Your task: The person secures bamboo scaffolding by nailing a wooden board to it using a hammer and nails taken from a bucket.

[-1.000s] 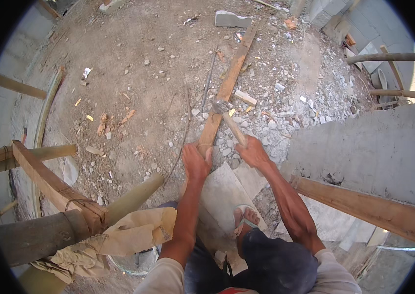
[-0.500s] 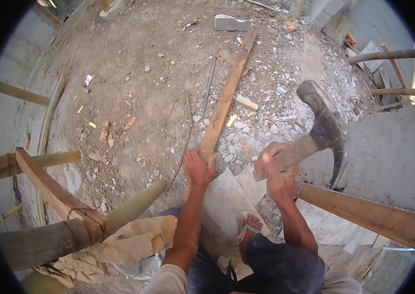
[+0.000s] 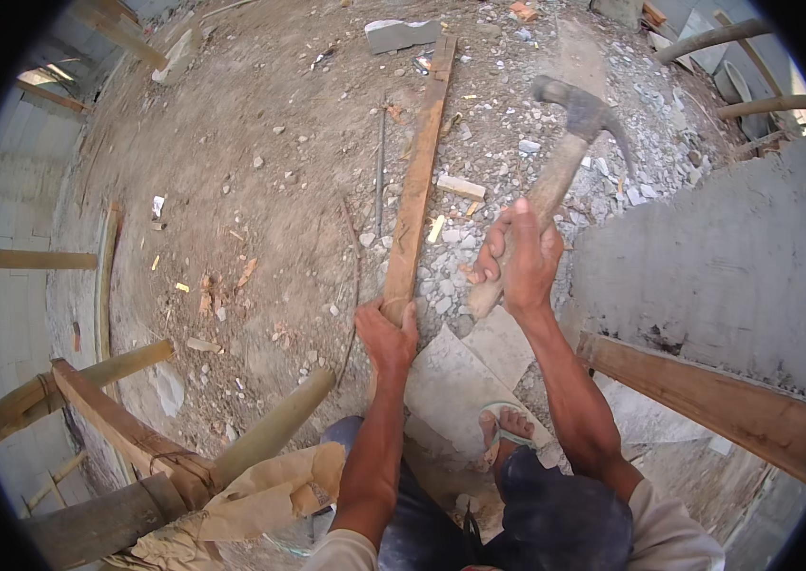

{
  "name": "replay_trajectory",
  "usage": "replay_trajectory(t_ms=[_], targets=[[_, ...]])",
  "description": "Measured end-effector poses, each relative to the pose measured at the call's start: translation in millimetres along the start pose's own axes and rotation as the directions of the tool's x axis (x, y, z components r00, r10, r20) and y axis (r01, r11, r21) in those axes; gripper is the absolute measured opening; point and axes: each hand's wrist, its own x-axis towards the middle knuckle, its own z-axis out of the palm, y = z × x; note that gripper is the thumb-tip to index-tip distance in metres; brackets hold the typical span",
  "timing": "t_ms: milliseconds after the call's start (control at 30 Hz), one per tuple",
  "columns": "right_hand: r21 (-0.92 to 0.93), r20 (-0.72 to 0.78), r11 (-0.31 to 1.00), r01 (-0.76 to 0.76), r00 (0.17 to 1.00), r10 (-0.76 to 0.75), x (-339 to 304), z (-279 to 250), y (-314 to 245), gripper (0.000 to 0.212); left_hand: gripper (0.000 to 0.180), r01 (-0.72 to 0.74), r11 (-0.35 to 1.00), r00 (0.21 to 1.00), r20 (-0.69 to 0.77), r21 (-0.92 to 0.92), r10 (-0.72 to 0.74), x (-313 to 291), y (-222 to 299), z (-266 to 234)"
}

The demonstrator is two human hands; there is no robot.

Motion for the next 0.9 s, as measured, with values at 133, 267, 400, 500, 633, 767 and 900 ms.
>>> replay_trajectory(t_ms=[133,267,400,500,633,767,900], targets=[[-0.652,0.171,0.634,-0.416,0.734,0.657,26,-20,38,0.035,0.059,0.017,1.0,1.0,0.023,-0.012,-0.017,0,-3,1],[-0.348,0.166,0.775,-0.528,0.779,0.605,17,-20,18,0.035,0.06,0.003,0.999,1.0,-0.003,-0.038,-0.003,-1,-3,-2],[-0.247,0.14,0.918,-0.311,0.926,0.352,16,2,3,0.033,0.06,0.013,1.0,1.0,-0.025,-0.007,-0.014,1,-7,-7],[-0.306,0.113,0.91,-0.28,0.938,0.327,17,9,11,0.032,0.06,0.015,0.999,1.0,-0.023,-0.041,-0.016,2,-3,-2],[-0.559,0.142,0.71,-0.429,0.794,0.591,9,-20,64,0.031,0.059,0.027,0.998,1.0,-0.015,-0.062,-0.028,1,-4,-3],[-0.493,0.116,0.722,-0.486,0.785,0.608,-3,-41,40,0.028,0.059,0.046,0.998,0.999,-0.004,-0.051,-0.046,1,1,-10],[-0.538,0.14,0.782,-0.315,0.881,0.452,-16,-47,27,0.037,0.059,0.075,0.997,0.997,-0.026,-0.017,-0.075,3,-6,-11]])
